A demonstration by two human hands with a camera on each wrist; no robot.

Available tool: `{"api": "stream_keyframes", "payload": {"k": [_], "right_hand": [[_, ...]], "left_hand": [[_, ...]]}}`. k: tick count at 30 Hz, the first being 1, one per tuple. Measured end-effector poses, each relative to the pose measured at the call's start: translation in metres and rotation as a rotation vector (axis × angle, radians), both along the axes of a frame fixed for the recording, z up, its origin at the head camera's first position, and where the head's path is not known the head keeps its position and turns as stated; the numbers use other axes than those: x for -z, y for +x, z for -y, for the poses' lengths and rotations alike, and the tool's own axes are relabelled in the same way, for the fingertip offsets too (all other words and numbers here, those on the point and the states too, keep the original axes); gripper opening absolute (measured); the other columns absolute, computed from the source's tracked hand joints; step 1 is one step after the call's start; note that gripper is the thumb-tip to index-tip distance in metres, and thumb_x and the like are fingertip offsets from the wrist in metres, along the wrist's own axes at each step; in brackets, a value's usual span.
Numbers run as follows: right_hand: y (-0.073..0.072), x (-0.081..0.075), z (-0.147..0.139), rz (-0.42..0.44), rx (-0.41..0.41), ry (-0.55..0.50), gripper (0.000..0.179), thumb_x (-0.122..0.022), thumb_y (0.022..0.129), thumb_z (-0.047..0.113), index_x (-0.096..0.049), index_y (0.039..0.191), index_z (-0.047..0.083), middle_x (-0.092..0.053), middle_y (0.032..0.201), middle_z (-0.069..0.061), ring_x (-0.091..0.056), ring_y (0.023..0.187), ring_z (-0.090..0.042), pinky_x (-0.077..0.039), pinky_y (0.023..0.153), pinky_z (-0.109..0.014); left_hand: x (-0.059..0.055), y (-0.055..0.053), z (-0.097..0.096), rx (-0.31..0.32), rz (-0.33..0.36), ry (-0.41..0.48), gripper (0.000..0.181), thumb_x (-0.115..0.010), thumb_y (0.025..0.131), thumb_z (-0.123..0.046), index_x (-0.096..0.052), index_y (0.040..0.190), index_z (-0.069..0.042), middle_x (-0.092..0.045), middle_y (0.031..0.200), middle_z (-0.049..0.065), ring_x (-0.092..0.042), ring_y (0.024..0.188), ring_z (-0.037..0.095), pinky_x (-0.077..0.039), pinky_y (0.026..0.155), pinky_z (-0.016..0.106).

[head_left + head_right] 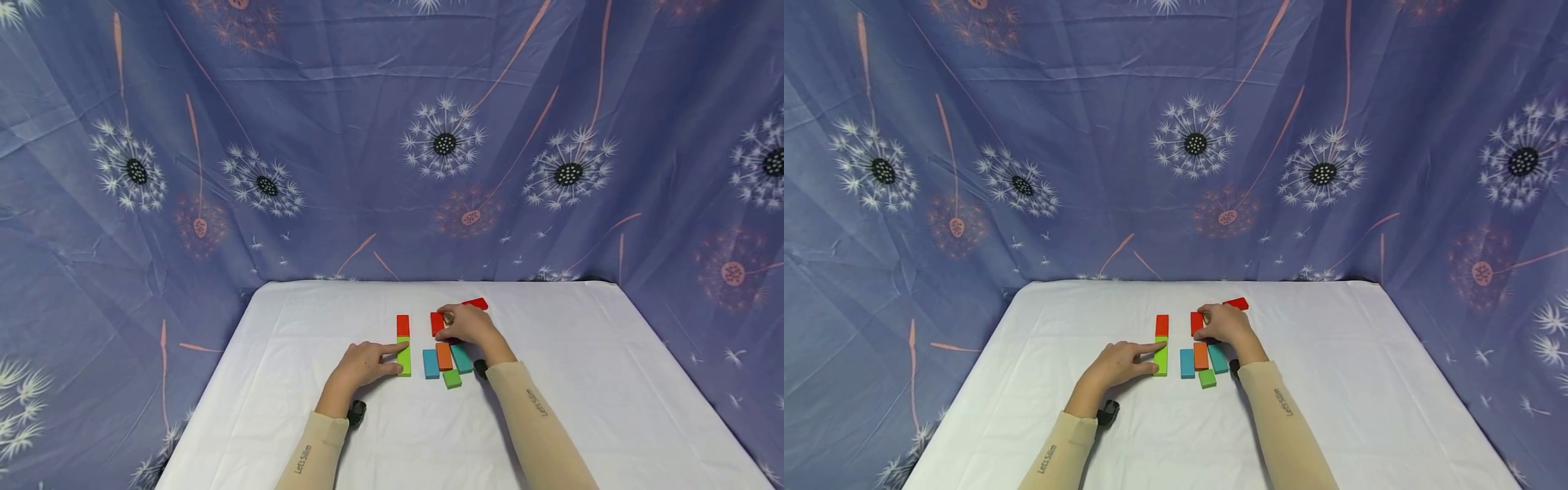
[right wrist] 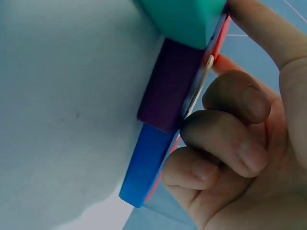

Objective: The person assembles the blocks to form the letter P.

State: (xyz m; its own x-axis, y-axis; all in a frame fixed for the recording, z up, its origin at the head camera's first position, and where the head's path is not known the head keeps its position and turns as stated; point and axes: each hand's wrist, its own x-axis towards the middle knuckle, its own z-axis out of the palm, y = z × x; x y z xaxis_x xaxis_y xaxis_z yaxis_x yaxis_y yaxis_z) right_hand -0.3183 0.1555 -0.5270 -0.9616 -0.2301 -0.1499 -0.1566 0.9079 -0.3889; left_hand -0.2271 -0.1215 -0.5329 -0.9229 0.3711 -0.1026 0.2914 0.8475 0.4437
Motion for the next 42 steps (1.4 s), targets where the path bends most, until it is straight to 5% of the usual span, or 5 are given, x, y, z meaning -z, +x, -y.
{"api": "stream_keyframes", "payload": {"k": [15, 23, 31, 38, 42], "right_hand": [[0.0, 0.01, 0.001, -0.009, 0.113, -0.184, 0.071, -0.09, 0.079, 0.054, -0.07, 0.139, 0.022, -0.073, 0.109, -0.008, -0.062, 0.097, -0.025, -0.058, 0.089, -0.049], [-0.005, 0.006, 0.011, 0.015, 0.113, -0.276, 0.074, -0.09, 0.08, 0.053, -0.068, 0.142, 0.021, -0.055, 0.069, -0.003, -0.048, 0.062, -0.019, -0.039, 0.059, -0.031], [-0.013, 0.0, 0.02, -0.01, 0.112, -0.29, 0.074, -0.09, 0.079, 0.055, -0.069, 0.141, 0.021, -0.058, 0.08, -0.008, -0.048, 0.065, -0.021, -0.042, 0.06, -0.031], [-0.022, -0.008, 0.03, -0.041, 0.084, -0.267, 0.07, -0.089, 0.08, 0.056, -0.07, 0.14, 0.023, -0.074, 0.114, -0.013, -0.064, 0.093, -0.026, -0.057, 0.082, -0.041], [-0.029, -0.01, 0.037, -0.042, 0.069, -0.245, 0.071, -0.089, 0.079, 0.057, -0.07, 0.139, 0.024, -0.073, 0.112, -0.012, -0.064, 0.093, -0.026, -0.056, 0.079, -0.04]], "left_hand": [[-0.001, 0.001, 0.004, -0.01, 0.007, -0.003, 0.056, -0.074, 0.094, -0.056, -0.061, 0.148, -0.047, -0.077, 0.129, 0.009, -0.071, 0.105, 0.026, -0.049, 0.09, 0.045], [-0.001, 0.001, 0.003, -0.003, 0.011, -0.008, 0.057, -0.074, 0.095, -0.055, -0.06, 0.149, -0.047, -0.074, 0.137, 0.007, -0.07, 0.119, 0.032, -0.048, 0.102, 0.054], [-0.003, 0.0, 0.001, 0.004, 0.015, -0.012, 0.057, -0.074, 0.095, -0.056, -0.059, 0.149, -0.047, -0.076, 0.133, 0.007, -0.071, 0.113, 0.029, -0.048, 0.098, 0.051], [-0.001, -0.001, 0.0, 0.003, 0.014, -0.007, 0.056, -0.074, 0.095, -0.055, -0.06, 0.148, -0.047, -0.077, 0.129, 0.007, -0.071, 0.114, 0.029, -0.047, 0.102, 0.053], [0.0, -0.001, -0.001, -0.001, 0.026, -0.014, 0.056, -0.074, 0.095, -0.055, -0.06, 0.148, -0.047, -0.076, 0.132, 0.006, -0.07, 0.116, 0.028, -0.047, 0.103, 0.054]]}}
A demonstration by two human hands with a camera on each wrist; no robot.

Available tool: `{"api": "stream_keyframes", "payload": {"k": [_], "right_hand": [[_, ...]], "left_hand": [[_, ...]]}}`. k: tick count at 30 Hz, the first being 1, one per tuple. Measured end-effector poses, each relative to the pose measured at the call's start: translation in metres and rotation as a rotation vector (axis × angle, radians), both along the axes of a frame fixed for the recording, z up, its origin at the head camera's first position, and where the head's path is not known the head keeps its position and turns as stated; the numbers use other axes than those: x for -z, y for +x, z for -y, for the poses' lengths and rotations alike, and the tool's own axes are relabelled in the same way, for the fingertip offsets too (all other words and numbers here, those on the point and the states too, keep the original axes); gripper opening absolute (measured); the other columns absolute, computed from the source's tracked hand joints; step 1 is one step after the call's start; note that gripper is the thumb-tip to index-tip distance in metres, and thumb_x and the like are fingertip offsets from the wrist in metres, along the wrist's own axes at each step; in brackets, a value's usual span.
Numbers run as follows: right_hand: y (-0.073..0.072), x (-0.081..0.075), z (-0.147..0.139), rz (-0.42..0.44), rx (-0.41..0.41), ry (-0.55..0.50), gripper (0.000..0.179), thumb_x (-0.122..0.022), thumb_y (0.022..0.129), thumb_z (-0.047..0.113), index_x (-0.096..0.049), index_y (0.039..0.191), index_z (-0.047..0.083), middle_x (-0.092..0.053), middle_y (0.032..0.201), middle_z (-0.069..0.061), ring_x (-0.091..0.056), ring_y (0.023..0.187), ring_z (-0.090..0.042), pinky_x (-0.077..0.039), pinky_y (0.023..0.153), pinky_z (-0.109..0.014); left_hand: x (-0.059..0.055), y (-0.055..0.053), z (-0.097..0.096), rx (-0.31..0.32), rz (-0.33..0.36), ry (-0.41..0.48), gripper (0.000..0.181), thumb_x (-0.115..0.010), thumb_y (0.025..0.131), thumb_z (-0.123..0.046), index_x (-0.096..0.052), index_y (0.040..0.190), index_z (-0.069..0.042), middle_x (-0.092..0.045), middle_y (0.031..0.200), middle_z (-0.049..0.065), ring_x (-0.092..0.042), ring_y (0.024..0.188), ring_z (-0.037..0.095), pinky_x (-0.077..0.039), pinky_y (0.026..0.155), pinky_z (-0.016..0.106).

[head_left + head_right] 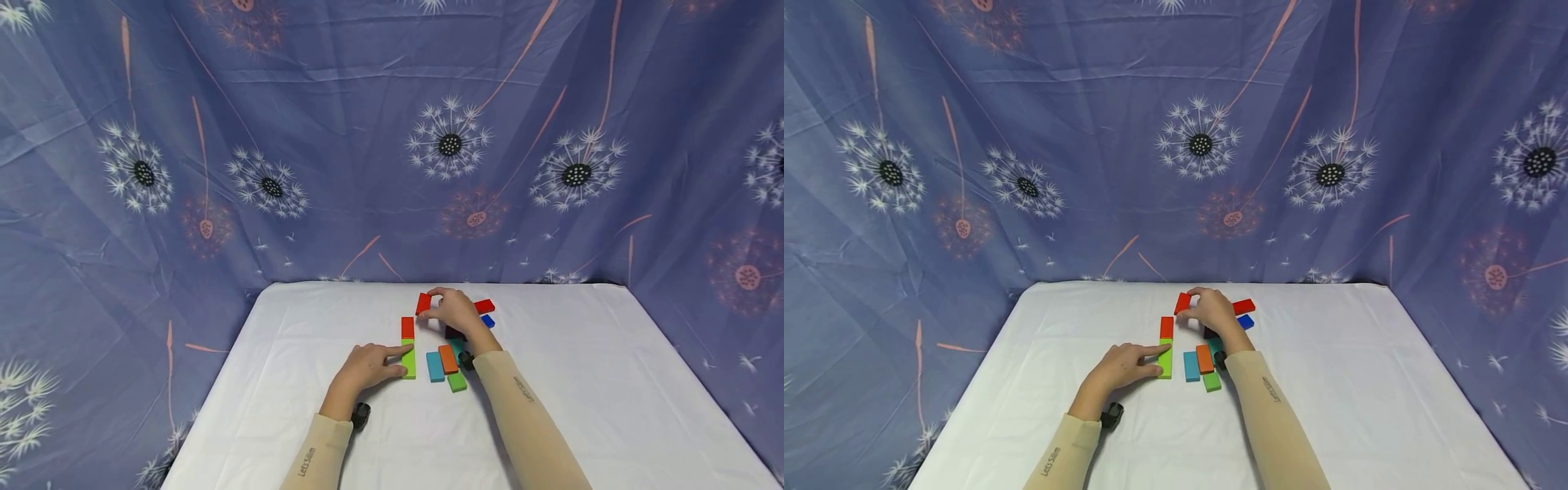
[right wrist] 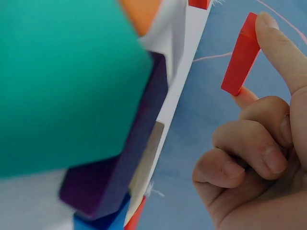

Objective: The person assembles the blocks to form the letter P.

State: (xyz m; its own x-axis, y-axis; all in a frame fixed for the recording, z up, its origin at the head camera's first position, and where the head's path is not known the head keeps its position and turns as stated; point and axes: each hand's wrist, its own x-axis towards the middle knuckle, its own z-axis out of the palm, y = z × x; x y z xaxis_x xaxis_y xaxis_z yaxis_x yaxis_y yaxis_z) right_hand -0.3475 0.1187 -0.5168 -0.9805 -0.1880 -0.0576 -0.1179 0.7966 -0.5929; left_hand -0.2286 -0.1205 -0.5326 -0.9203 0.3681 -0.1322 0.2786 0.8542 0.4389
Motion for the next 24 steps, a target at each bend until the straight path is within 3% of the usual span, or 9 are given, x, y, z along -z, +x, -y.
{"api": "stream_keyframes", "payload": {"k": [6, 12, 24], "right_hand": [[-0.009, 0.002, 0.01, 0.02, -0.005, 0.013, 0.073, -0.09, 0.078, 0.058, -0.07, 0.14, 0.024, -0.074, 0.121, -0.011, -0.067, 0.103, -0.026, -0.058, 0.086, -0.044], [-0.012, 0.005, 0.016, 0.048, -0.006, 0.0, 0.072, -0.09, 0.079, 0.056, -0.07, 0.139, 0.022, -0.075, 0.123, -0.011, -0.068, 0.101, -0.025, -0.058, 0.089, -0.047], [-0.021, 0.008, 0.031, 0.041, -0.052, 0.065, 0.071, -0.088, 0.081, 0.056, -0.069, 0.141, 0.023, -0.07, 0.139, -0.011, -0.066, 0.125, -0.034, -0.054, 0.102, -0.055]], "left_hand": [[0.0, 0.0, -0.001, -0.002, 0.01, -0.003, 0.057, -0.074, 0.095, -0.056, -0.059, 0.149, -0.047, -0.075, 0.135, 0.007, -0.07, 0.12, 0.03, -0.046, 0.106, 0.056], [0.001, 0.0, -0.001, 0.002, 0.011, -0.008, 0.057, -0.074, 0.095, -0.056, -0.06, 0.149, -0.047, -0.076, 0.132, 0.007, -0.07, 0.12, 0.029, -0.047, 0.104, 0.055], [0.001, -0.001, 0.001, 0.018, -0.027, -0.021, 0.058, -0.075, 0.093, -0.056, -0.06, 0.148, -0.048, -0.08, 0.121, 0.007, -0.072, 0.112, 0.027, -0.049, 0.094, 0.049]]}}
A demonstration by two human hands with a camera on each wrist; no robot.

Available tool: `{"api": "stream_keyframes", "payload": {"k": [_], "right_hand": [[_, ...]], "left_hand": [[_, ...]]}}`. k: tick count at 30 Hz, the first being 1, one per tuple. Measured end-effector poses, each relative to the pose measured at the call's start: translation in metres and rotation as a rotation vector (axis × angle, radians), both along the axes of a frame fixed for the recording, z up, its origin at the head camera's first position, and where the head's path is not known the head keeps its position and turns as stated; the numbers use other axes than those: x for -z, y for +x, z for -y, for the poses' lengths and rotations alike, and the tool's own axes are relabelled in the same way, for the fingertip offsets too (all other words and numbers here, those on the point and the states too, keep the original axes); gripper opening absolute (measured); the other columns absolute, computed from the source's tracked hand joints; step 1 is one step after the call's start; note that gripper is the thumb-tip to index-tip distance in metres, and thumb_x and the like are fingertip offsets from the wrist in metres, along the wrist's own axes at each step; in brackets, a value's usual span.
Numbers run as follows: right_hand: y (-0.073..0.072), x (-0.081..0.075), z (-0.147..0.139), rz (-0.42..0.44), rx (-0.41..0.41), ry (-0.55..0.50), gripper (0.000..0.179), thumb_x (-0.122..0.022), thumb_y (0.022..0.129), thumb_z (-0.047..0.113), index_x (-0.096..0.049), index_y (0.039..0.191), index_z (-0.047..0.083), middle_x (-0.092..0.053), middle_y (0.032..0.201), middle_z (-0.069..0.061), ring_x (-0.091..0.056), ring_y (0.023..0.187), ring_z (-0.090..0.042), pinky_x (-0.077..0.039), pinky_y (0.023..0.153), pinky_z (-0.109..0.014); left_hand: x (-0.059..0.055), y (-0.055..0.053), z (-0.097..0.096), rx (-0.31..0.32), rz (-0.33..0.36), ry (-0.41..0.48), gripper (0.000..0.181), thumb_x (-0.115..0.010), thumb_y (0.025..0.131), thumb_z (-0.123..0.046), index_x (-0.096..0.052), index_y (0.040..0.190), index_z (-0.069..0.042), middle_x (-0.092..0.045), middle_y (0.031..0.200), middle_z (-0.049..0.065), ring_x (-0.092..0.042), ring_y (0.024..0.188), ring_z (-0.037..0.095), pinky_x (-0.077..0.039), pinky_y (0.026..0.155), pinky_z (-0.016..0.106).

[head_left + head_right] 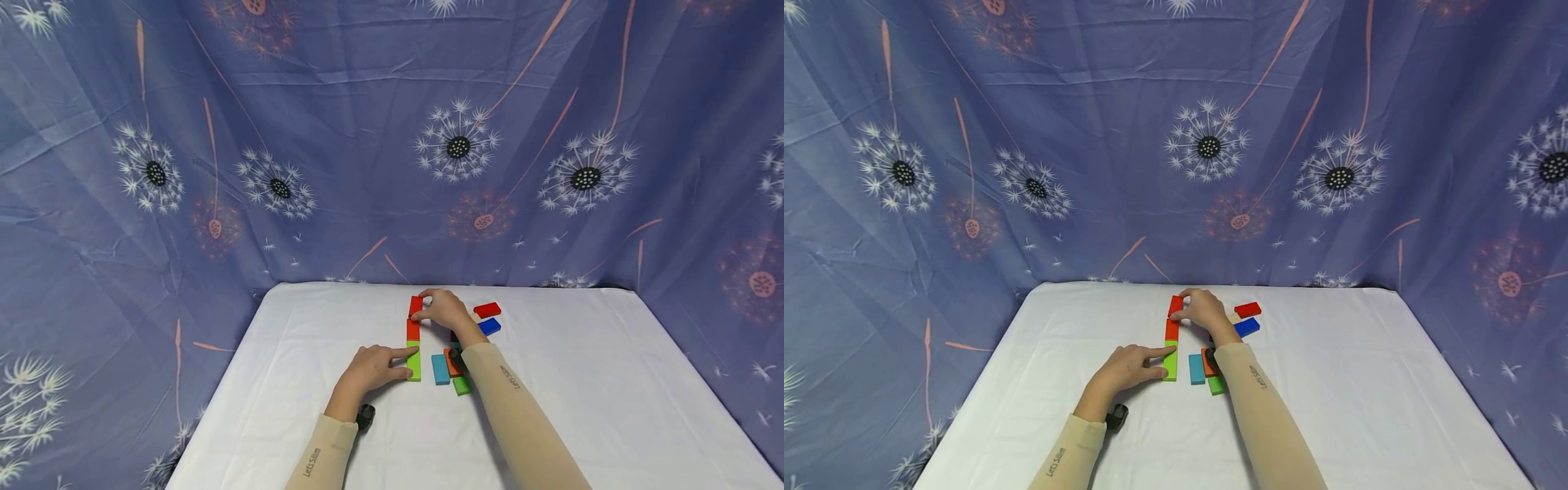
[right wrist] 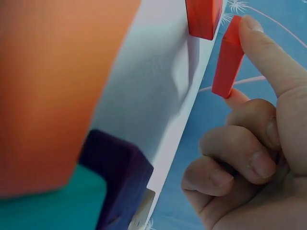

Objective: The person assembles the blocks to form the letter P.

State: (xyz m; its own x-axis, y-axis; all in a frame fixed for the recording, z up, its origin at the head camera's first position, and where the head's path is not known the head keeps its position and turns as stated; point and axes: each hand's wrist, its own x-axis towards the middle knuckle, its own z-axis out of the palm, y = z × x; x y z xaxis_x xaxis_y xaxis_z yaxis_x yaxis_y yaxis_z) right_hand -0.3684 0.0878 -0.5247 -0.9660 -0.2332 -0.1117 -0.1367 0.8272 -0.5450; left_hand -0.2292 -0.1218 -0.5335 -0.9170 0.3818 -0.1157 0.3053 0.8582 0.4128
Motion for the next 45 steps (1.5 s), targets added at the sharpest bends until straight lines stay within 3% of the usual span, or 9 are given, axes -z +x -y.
{"api": "stream_keyframes", "payload": {"k": [7, 15, 19, 35, 41, 45], "right_hand": [[0.002, -0.002, 0.003, 0.006, -0.024, 0.001, 0.067, -0.09, 0.082, 0.051, -0.071, 0.139, 0.021, -0.07, 0.14, -0.012, -0.065, 0.126, -0.035, -0.054, 0.102, -0.054], [0.002, -0.002, 0.005, 0.013, -0.008, 0.023, 0.068, -0.088, 0.084, 0.052, -0.069, 0.142, 0.021, -0.07, 0.141, -0.011, -0.065, 0.125, -0.034, -0.054, 0.101, -0.055], [0.002, -0.002, 0.005, 0.026, -0.01, 0.035, 0.068, -0.087, 0.085, 0.051, -0.067, 0.144, 0.022, -0.069, 0.143, -0.012, -0.065, 0.124, -0.034, -0.054, 0.101, -0.055], [0.006, 0.0, 0.001, 0.09, -0.04, 0.039, 0.068, -0.079, 0.094, 0.048, -0.058, 0.154, 0.027, -0.055, 0.159, -0.015, -0.055, 0.141, -0.039, -0.049, 0.11, -0.062], [0.008, 0.001, -0.005, 0.046, -0.042, -0.025, 0.073, -0.079, 0.093, 0.051, -0.054, 0.158, 0.028, -0.057, 0.158, -0.015, -0.059, 0.138, -0.04, -0.05, 0.108, -0.062], [0.012, -0.002, -0.008, 0.026, -0.053, -0.122, 0.071, -0.077, 0.096, 0.048, -0.052, 0.159, 0.026, -0.059, 0.155, -0.017, -0.065, 0.129, -0.038, -0.052, 0.105, -0.06]], "left_hand": [[-0.001, 0.0, -0.001, 0.008, -0.011, 0.011, 0.057, -0.076, 0.093, -0.054, -0.06, 0.148, -0.048, -0.08, 0.121, 0.007, -0.072, 0.113, 0.028, -0.048, 0.099, 0.055], [0.0, 0.0, -0.002, 0.01, -0.016, -0.001, 0.057, -0.075, 0.093, -0.055, -0.06, 0.148, -0.049, -0.081, 0.113, 0.007, -0.072, 0.104, 0.025, -0.049, 0.088, 0.044], [0.0, 0.001, -0.003, 0.01, -0.018, 0.005, 0.057, -0.076, 0.093, -0.055, -0.06, 0.147, -0.049, -0.081, 0.118, 0.006, -0.072, 0.105, 0.025, -0.048, 0.088, 0.044], [0.0, 0.001, -0.005, 0.011, -0.011, 0.007, 0.057, -0.075, 0.093, -0.055, -0.06, 0.148, -0.048, -0.079, 0.125, 0.006, -0.072, 0.109, 0.027, -0.049, 0.093, 0.049], [-0.001, 0.002, -0.003, 0.003, -0.007, 0.016, 0.057, -0.076, 0.093, -0.055, -0.061, 0.147, -0.046, -0.079, 0.126, 0.007, -0.072, 0.109, 0.028, -0.049, 0.093, 0.048], [-0.002, 0.002, -0.002, -0.006, -0.004, 0.013, 0.056, -0.075, 0.093, -0.056, -0.062, 0.147, -0.046, -0.079, 0.127, 0.006, -0.072, 0.11, 0.027, -0.048, 0.092, 0.048]]}}
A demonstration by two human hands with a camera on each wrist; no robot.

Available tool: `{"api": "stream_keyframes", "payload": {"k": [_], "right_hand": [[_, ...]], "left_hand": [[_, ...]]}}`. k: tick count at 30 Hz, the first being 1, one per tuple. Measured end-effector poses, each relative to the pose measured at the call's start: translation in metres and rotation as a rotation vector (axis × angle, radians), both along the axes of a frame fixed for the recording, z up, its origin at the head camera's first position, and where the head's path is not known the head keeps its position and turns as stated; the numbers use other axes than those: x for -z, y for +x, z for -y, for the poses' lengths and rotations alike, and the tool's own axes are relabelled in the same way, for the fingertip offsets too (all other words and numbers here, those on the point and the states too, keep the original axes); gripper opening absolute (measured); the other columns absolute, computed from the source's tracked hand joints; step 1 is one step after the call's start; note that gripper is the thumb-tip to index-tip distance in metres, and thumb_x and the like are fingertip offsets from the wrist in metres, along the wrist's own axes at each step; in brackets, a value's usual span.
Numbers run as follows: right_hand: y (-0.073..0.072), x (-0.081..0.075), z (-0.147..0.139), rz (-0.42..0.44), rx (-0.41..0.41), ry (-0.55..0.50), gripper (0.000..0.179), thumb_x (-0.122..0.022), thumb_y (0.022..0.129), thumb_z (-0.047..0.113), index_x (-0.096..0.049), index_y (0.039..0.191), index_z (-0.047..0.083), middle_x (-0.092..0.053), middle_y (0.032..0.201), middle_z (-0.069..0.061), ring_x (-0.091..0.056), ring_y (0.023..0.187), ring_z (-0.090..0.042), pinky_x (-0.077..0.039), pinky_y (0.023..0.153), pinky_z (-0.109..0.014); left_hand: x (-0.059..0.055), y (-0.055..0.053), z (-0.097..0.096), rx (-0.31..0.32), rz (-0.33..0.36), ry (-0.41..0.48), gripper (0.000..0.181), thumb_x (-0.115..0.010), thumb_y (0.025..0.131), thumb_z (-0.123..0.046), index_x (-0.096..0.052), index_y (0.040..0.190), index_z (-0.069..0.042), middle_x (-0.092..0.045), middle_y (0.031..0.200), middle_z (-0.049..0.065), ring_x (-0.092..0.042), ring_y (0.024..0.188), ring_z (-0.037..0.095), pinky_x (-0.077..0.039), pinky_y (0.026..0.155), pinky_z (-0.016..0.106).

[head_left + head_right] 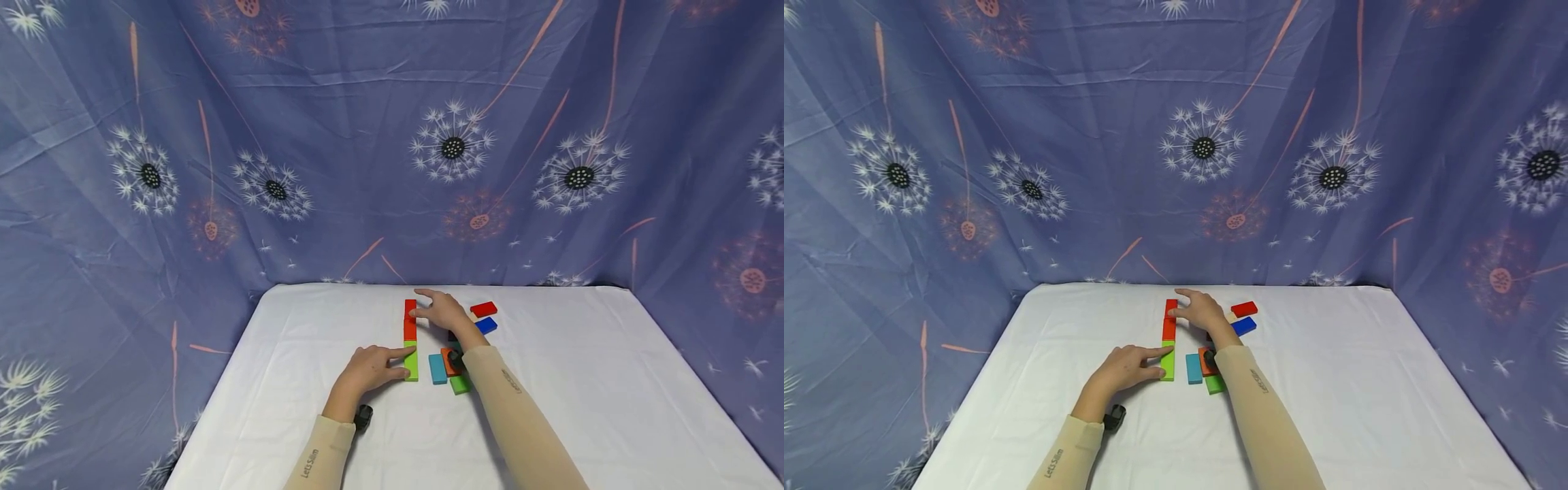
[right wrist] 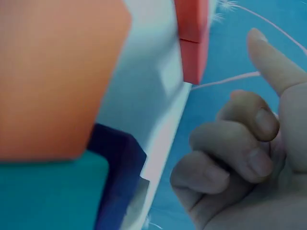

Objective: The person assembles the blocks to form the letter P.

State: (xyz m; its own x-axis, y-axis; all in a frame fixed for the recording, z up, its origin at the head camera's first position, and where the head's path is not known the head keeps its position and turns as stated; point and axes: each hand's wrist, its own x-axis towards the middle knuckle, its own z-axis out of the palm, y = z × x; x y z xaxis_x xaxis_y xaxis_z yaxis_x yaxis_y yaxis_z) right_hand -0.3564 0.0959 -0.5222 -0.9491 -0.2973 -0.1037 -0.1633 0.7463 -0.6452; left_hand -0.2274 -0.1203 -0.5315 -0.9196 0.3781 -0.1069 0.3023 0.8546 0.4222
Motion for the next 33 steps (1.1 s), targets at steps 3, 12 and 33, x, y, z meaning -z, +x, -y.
{"api": "stream_keyframes", "payload": {"k": [3, 12, 33], "right_hand": [[0.007, -0.007, -0.005, 0.0, -0.002, -0.08, 0.07, -0.076, 0.097, 0.048, -0.053, 0.159, 0.026, -0.059, 0.154, -0.02, -0.067, 0.12, -0.034, -0.055, 0.1, -0.056], [0.035, -0.026, -0.029, 0.03, -0.009, -0.27, 0.077, -0.083, 0.09, 0.05, -0.051, 0.159, 0.035, -0.031, 0.061, 0.001, -0.026, 0.054, -0.017, -0.028, 0.052, -0.029], [0.119, -0.002, -0.068, 0.105, -0.039, -0.272, 0.083, -0.088, 0.089, 0.032, -0.048, 0.161, 0.026, -0.035, 0.059, 0.004, -0.035, 0.052, -0.014, -0.031, 0.05, -0.024]], "left_hand": [[-0.001, 0.0, 0.0, -0.004, 0.007, 0.004, 0.056, -0.076, 0.093, -0.055, -0.062, 0.147, -0.045, -0.078, 0.128, 0.007, -0.072, 0.111, 0.028, -0.048, 0.095, 0.05], [0.001, -0.001, 0.001, -0.009, 0.018, 0.01, 0.056, -0.074, 0.094, -0.055, -0.061, 0.148, -0.046, -0.077, 0.13, 0.007, -0.071, 0.113, 0.029, -0.049, 0.099, 0.053], [0.0, 0.0, 0.001, 0.002, 0.002, 0.034, 0.054, -0.075, 0.095, -0.053, -0.063, 0.147, -0.044, -0.076, 0.133, 0.008, -0.071, 0.108, 0.029, -0.051, 0.091, 0.048]]}}
